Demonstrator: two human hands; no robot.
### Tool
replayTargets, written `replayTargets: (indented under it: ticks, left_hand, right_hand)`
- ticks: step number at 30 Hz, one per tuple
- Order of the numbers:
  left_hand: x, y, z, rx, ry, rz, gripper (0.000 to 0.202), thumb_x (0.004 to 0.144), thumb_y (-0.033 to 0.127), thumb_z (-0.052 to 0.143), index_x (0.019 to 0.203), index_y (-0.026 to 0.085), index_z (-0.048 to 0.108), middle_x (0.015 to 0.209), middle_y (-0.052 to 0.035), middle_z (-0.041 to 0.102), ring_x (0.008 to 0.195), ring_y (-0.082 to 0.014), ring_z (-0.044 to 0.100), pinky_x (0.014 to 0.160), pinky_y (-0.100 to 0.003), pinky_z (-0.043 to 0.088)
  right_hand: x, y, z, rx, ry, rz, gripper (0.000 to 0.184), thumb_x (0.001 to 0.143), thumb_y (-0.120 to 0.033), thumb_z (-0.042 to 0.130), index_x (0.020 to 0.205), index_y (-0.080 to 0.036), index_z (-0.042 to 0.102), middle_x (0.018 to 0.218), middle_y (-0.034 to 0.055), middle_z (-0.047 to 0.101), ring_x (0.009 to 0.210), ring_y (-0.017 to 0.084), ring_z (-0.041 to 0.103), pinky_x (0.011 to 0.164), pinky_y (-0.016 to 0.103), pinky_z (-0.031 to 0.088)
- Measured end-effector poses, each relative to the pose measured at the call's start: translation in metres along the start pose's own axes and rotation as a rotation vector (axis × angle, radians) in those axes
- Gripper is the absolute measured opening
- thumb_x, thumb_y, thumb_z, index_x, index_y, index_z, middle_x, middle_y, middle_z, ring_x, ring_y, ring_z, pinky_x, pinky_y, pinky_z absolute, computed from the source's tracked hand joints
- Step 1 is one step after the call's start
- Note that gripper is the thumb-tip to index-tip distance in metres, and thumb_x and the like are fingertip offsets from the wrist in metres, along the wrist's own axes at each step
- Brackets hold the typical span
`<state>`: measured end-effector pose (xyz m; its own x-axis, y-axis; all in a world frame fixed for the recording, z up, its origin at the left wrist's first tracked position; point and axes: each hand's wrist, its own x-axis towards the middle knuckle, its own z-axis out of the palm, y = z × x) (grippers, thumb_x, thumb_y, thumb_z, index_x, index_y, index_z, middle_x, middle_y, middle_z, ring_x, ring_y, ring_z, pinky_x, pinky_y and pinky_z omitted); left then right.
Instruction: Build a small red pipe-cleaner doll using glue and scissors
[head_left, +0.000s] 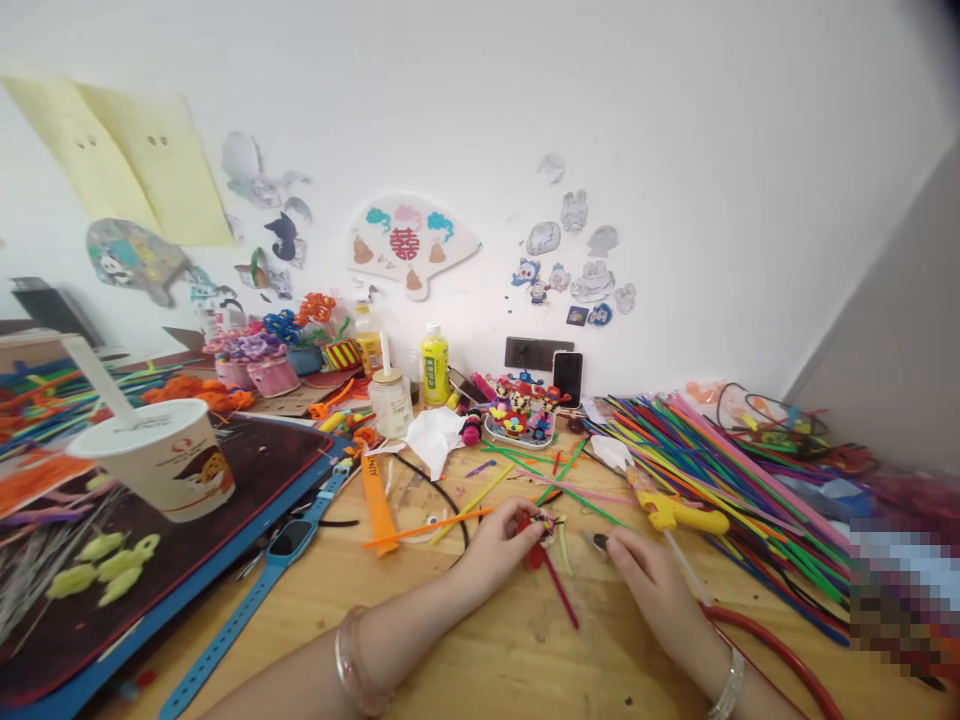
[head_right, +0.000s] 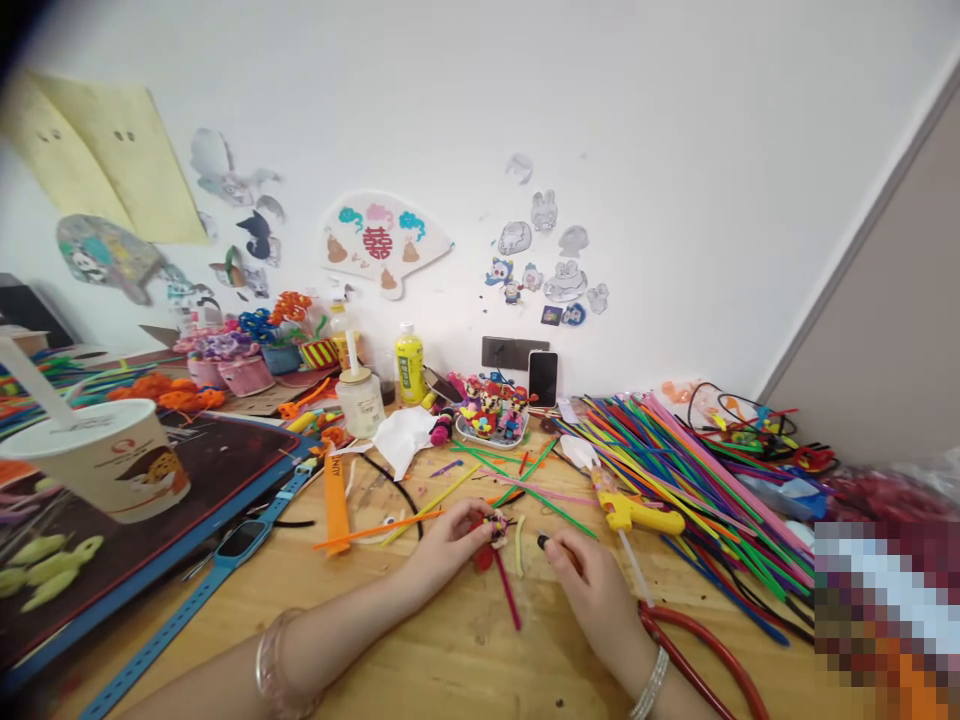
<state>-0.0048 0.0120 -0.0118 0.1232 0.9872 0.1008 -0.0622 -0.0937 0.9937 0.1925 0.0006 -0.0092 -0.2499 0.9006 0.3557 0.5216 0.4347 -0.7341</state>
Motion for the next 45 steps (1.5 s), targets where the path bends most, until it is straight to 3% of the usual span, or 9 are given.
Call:
replayTargets:
  ticks: [9, 30, 39, 45]
  left_hand:
    - [0.0, -0.004, 0.0, -0.001, 0.002, -0.015, 0.017, 0.067, 0.029, 0.066, 0.077, 0.017, 0.058, 0.069, 0.0009, 0.061, 0.064, -0.0137, 0.055, 0.062, -0.026, 0.042]
    - [-0.002, -0.005, 0.002, 0.025, -0.051, -0.039, 0.013, 0.07, 0.026, 0.061, 0.078, 0.018, 0.055, 0.072, -0.0005, 0.064, 0.064, -0.014, 0.059, 0.058, -0.025, 0.043]
    - [-0.002, -0.009, 0.002, 0.131, -0.058, -0.019, 0.011, 0.074, 0.025, 0.056, 0.082, 0.018, 0.053, 0.077, -0.0018, 0.065, 0.066, -0.0138, 0.061, 0.057, -0.024, 0.045]
    - [-0.001, -0.011, 0.0, 0.336, -0.068, 0.023, 0.016, 0.08, 0.026, 0.049, 0.091, 0.016, 0.055, 0.081, -0.0051, 0.067, 0.065, -0.0151, 0.062, 0.058, -0.026, 0.047]
  right_hand:
    - [0.0, 0.001, 0.0, -0.109, -0.067, 0.018, 0.037, 0.087, -0.045, 0.035, 0.063, -0.02, 0.046, 0.058, -0.0007, 0.05, 0.058, 0.017, 0.049, 0.053, 0.026, 0.035]
    - [0.003, 0.005, 0.001, -0.096, -0.042, 0.037, 0.039, 0.085, -0.049, 0.034, 0.063, -0.02, 0.049, 0.06, 0.0009, 0.054, 0.059, 0.018, 0.05, 0.054, 0.026, 0.037]
    - [0.003, 0.003, 0.0, -0.134, -0.06, 0.047, 0.041, 0.086, -0.05, 0.031, 0.062, -0.02, 0.045, 0.058, 0.0, 0.051, 0.058, 0.018, 0.049, 0.053, 0.026, 0.035]
    - [0.004, 0.006, 0.0, -0.14, -0.043, 0.039, 0.041, 0.086, -0.05, 0.033, 0.062, -0.02, 0.048, 0.058, -0.0003, 0.052, 0.058, 0.017, 0.05, 0.053, 0.025, 0.036]
